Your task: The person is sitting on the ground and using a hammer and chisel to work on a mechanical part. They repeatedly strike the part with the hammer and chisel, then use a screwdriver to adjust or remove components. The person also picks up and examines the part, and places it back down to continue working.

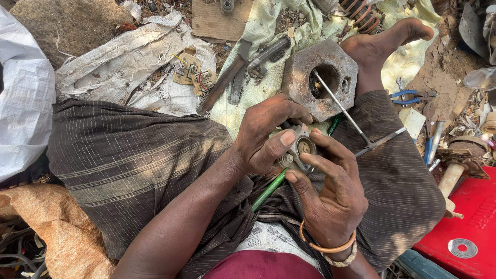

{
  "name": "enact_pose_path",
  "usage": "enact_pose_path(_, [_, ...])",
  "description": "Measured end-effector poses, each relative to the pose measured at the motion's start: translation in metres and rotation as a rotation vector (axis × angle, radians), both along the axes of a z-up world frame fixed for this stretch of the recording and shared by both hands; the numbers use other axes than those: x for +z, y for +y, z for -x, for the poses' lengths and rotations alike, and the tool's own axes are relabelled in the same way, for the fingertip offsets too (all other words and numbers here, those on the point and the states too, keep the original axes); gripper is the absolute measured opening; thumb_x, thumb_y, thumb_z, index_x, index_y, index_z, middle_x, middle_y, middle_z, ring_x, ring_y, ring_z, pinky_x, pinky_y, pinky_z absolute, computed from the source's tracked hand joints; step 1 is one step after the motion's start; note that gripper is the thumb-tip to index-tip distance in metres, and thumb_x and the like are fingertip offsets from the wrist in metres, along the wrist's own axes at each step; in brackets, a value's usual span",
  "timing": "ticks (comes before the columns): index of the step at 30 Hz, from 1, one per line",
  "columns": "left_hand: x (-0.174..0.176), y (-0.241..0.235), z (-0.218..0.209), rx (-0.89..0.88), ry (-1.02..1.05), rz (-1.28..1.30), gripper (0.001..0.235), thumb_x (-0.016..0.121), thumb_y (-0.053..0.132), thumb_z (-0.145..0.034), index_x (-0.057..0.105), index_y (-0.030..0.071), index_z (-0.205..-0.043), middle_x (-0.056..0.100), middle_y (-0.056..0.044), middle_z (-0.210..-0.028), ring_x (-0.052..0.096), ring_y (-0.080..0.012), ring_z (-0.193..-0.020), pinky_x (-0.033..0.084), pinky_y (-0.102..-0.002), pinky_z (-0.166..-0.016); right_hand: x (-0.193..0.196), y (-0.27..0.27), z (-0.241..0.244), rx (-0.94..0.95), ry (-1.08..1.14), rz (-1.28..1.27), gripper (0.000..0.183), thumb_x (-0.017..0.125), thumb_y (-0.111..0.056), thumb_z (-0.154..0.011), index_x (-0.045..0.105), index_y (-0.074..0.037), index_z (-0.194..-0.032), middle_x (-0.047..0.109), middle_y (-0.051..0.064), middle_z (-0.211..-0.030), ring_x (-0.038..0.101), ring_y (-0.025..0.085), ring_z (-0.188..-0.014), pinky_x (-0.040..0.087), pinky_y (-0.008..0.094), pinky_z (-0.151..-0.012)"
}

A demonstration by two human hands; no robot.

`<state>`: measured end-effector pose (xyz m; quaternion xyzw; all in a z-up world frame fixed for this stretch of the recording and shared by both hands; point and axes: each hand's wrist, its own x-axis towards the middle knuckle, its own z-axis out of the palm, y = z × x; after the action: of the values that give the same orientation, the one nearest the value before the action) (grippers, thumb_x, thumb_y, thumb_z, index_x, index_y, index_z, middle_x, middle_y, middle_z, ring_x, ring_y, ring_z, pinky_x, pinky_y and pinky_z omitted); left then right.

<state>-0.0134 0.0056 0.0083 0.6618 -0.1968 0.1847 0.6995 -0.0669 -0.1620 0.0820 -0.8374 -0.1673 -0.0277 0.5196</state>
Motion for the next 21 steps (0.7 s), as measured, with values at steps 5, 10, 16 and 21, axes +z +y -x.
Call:
enact_pose_path(5, [0.002, -0.002, 0.0, -0.022, 0.141, 0.088, 0.056, 0.041, 0.048, -0.107, 0.066, -0.001, -0.118, 0.07, -0.014, -0.103, 0.07, -0.0208, -0.087, 0.057, -0.034, -0.084, -0.002, -0.002, -0.002, 0.034, -0.037, 0.032, 0.042, 0.081, -0.009, -0.09, 0.064, -0.002, -0.127, 0.055, 0.017, -0.146, 0.056, 0.03, -0.144, 0.051, 0.04, -0.117])
enact_pose_path(10, [0.001, -0.007, -0.003, -0.086, 0.309, 0.134, 0.061, 0.038, 0.051, -0.105, 0.068, -0.002, -0.115, 0.071, -0.014, -0.095, 0.071, -0.0213, -0.088, 0.057, -0.034, -0.081, -0.004, -0.006, -0.009, -0.039, -0.056, 0.113, 0.031, 0.075, -0.014, -0.098, 0.066, -0.003, -0.125, 0.065, 0.016, -0.139, 0.066, 0.026, -0.134, 0.058, 0.037, -0.11])
enact_pose_path(16, [-0.02, -0.006, -0.017, -0.289, 0.571, -0.102, 0.077, 0.036, 0.069, -0.103, 0.076, 0.004, -0.114, 0.075, -0.011, -0.101, 0.071, -0.0203, -0.096, 0.057, -0.035, -0.086, -0.01, -0.027, -0.043, -0.001, 0.177, 0.07, 0.03, 0.076, -0.017, -0.096, 0.071, -0.002, -0.122, 0.075, 0.014, -0.125, 0.074, 0.022, -0.115, 0.063, 0.033, -0.096])
enact_pose_path(21, [-0.048, -0.015, -0.031, -0.603, 0.873, -0.102, 0.069, 0.048, 0.067, -0.094, 0.08, 0.007, -0.104, 0.076, -0.014, -0.092, 0.07, -0.0196, -0.081, 0.056, -0.035, -0.072, -0.035, -0.057, -0.066, 0.076, 0.316, -0.179, 0.034, 0.077, -0.016, -0.097, 0.068, -0.003, -0.127, 0.07, 0.015, -0.13, 0.069, 0.02, -0.117, 0.059, 0.032, -0.101])
